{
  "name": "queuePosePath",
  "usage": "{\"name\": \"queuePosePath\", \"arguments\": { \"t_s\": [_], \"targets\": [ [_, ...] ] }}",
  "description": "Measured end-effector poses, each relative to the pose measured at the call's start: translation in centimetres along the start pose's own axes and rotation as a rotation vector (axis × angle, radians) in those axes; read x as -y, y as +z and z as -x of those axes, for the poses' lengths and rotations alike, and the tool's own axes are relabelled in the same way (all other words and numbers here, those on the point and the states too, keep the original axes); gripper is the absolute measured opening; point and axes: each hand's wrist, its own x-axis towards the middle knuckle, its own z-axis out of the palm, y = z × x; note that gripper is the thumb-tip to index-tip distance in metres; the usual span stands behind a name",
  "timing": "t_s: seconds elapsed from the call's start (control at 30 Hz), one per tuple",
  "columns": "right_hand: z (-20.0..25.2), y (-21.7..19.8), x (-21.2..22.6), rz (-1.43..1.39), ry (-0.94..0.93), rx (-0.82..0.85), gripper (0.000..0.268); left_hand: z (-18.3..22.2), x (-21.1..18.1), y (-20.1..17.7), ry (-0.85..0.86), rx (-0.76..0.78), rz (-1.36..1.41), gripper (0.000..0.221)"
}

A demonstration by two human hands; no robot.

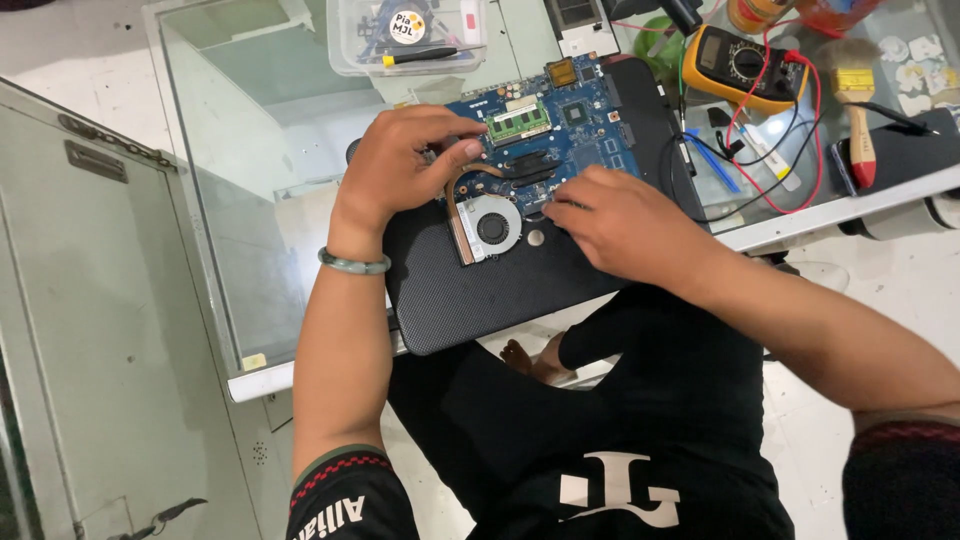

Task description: Testing electronic components with a multimeter and securing parts with a screwdriver on a laptop motherboard.

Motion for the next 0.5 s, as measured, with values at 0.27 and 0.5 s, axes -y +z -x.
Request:
{"name": "queuePosePath", "arguments": {
  "t_s": [0.27, 0.5],
  "targets": [
    [2.3, 5.6, 4.9, -0.081, 0.102, -0.17, 0.046, 0.1, -0.4, 0.5, -0.027, -0.001, 0.053, 0.012],
    [4.1, 5.2, 6.9, -0.04, 0.099, -0.199, 0.067, 0.0, -0.2, 0.3, -0.051, 0.003, 0.063, 0.014]
  ]
}}
